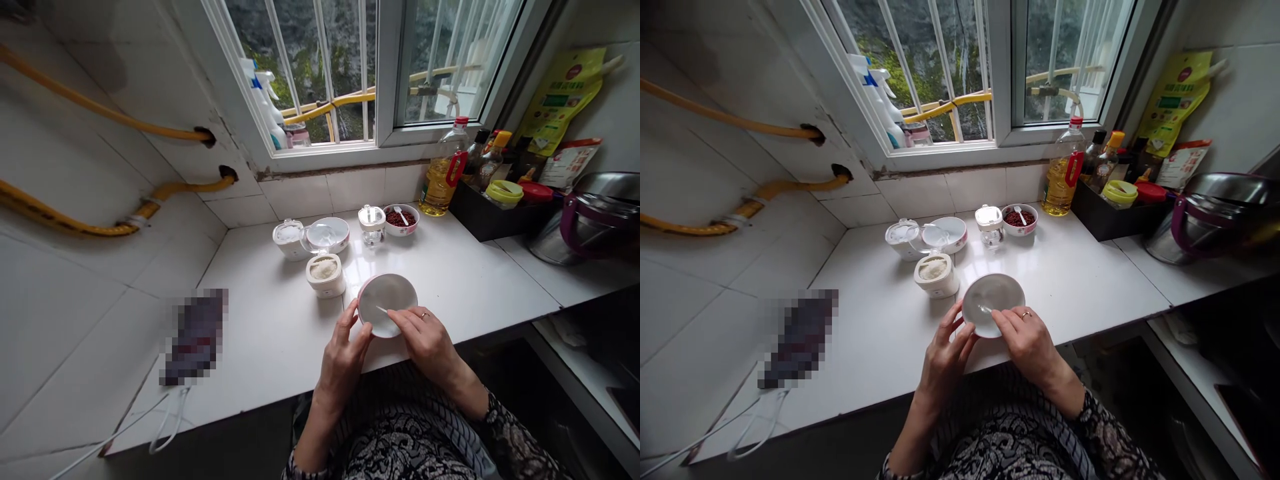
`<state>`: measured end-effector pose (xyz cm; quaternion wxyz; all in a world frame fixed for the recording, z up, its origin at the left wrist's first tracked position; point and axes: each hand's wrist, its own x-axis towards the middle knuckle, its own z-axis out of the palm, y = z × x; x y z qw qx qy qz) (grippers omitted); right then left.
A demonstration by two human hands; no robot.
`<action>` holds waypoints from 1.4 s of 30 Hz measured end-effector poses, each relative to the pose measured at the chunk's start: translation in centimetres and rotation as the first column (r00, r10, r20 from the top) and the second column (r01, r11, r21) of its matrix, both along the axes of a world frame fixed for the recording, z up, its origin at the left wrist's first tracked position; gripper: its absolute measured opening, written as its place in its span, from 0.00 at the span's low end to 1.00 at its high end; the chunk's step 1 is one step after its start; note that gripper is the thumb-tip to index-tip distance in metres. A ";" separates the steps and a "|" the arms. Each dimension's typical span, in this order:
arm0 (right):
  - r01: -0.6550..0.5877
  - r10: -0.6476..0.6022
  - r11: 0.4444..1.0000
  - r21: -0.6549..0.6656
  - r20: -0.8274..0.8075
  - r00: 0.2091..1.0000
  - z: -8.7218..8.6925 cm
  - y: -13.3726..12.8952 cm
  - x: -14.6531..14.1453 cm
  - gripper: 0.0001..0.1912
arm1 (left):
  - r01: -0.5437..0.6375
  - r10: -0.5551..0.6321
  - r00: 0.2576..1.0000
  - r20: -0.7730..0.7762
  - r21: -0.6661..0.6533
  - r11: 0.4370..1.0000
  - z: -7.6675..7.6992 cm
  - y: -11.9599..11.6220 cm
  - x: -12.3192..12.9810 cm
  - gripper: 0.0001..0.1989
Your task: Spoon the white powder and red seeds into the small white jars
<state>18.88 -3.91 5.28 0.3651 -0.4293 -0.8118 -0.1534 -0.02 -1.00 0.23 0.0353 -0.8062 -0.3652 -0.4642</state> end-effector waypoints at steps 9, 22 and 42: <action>-0.011 0.018 0.998 -0.059 0.118 0.993 1.2 -1.6 1.9 0.22 | 0.011 -0.011 1.000 -0.016 0.006 1.000 -0.1 0.0 0.0 0.10; 0.172 -0.188 0.960 -0.222 -0.053 0.981 1.3 -1.7 3.1 0.17 | 0.001 0.000 0.999 -0.047 0.030 1.000 -0.4 0.0 0.0 0.13; -0.521 -0.538 0.677 -0.520 -0.833 0.131 -2.5 -2.7 -1.9 0.16 | 0.030 -0.026 0.996 -0.084 0.057 0.998 -0.6 -0.1 -0.1 0.11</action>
